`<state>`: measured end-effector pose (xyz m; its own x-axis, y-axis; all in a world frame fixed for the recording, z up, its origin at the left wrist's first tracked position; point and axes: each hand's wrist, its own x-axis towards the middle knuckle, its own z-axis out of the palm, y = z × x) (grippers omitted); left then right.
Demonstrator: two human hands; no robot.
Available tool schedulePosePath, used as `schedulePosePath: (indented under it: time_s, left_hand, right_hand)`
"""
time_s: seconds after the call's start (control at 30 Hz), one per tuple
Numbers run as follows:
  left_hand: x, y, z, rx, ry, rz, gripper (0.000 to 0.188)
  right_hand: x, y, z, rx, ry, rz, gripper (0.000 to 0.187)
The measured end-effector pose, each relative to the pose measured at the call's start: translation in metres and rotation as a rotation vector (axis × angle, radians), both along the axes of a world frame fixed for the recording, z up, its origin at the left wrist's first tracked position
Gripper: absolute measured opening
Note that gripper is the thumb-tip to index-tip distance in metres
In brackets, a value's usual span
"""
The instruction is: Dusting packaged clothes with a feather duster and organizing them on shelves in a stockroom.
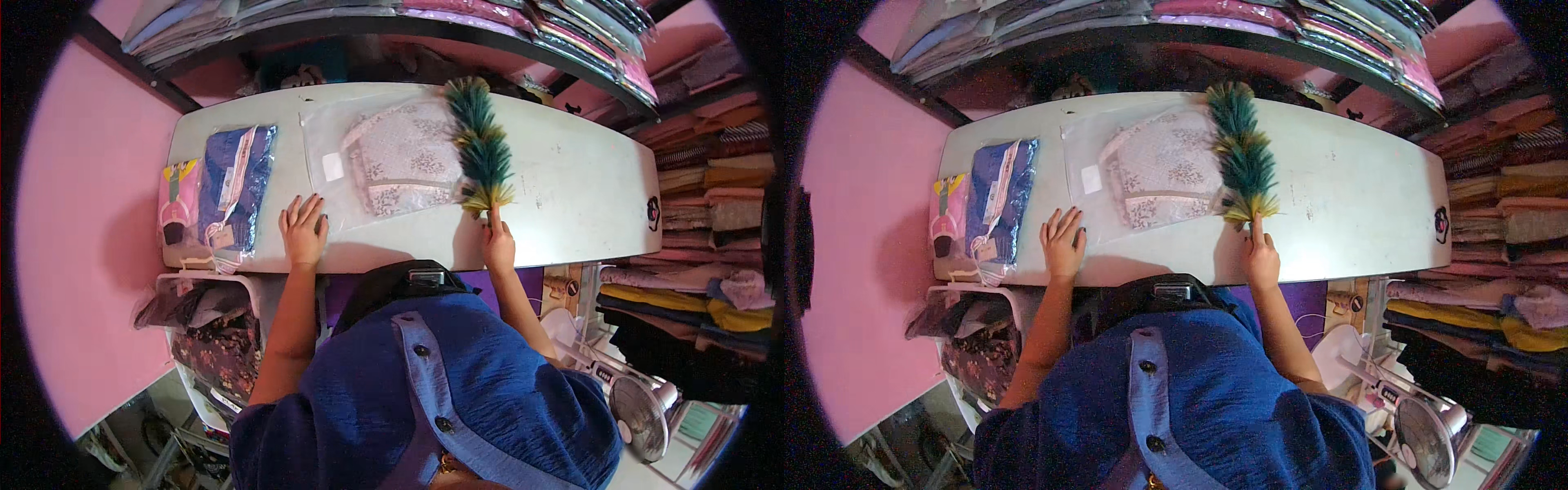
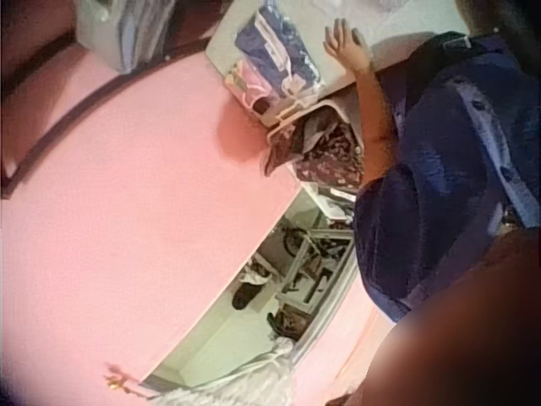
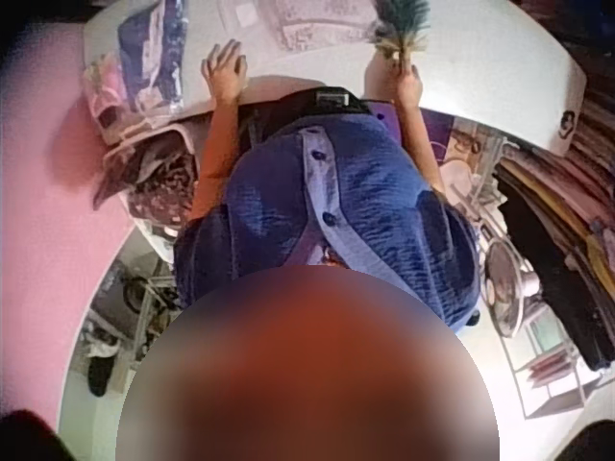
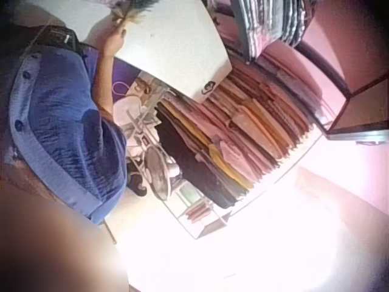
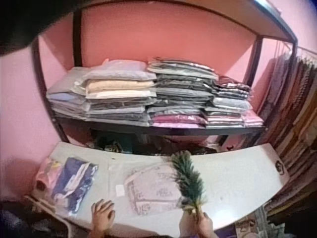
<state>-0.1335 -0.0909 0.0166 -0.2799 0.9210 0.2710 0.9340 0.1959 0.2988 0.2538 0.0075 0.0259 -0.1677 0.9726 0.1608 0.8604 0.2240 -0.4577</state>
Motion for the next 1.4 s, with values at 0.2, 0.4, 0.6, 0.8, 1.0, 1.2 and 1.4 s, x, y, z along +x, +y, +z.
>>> schedulePosePath:
  time_s: [0.2,0.4,0.6,0.8,1.0,1.2,1.4]
  left_hand:
    - [-0.004,-0.004,-0.004,-0.008,0.018,-0.009,0.036]
    - [-0.002,-0.001,-0.005,0.032,0.02,-0.019,0.036]
    - [-0.002,-0.002,-0.003,0.037,0.005,-0.009,0.035]
    - [0.0,-0.003,-0.003,0.046,-0.013,0.001,0.035]
    - [0.0,-0.002,-0.006,0.07,0.007,0.001,0.034]
    - [-0.006,-0.012,-0.005,0.187,-0.048,0.061,0.033]
    - [0.011,-0.032,0.001,0.143,-0.97,0.304,0.025]
  right_hand:
    - [-0.019,-0.026,0.009,-0.105,-0.2,0.363,0.06]
    - [0.025,0.018,-0.003,-0.014,-0.172,-0.133,0.056]
    - [0.06,0.058,0.006,0.268,-0.383,-0.323,0.059]
    - [0.012,0.077,0.015,0.225,0.031,0.139,0.049]
    - [-0.014,0.088,0.002,-0.017,0.288,0.168,0.031]
    - [-0.003,0.043,-0.009,-0.16,0.043,0.239,0.011]
    - [-0.021,0.033,0.049,-0.319,0.036,0.34,0.016]
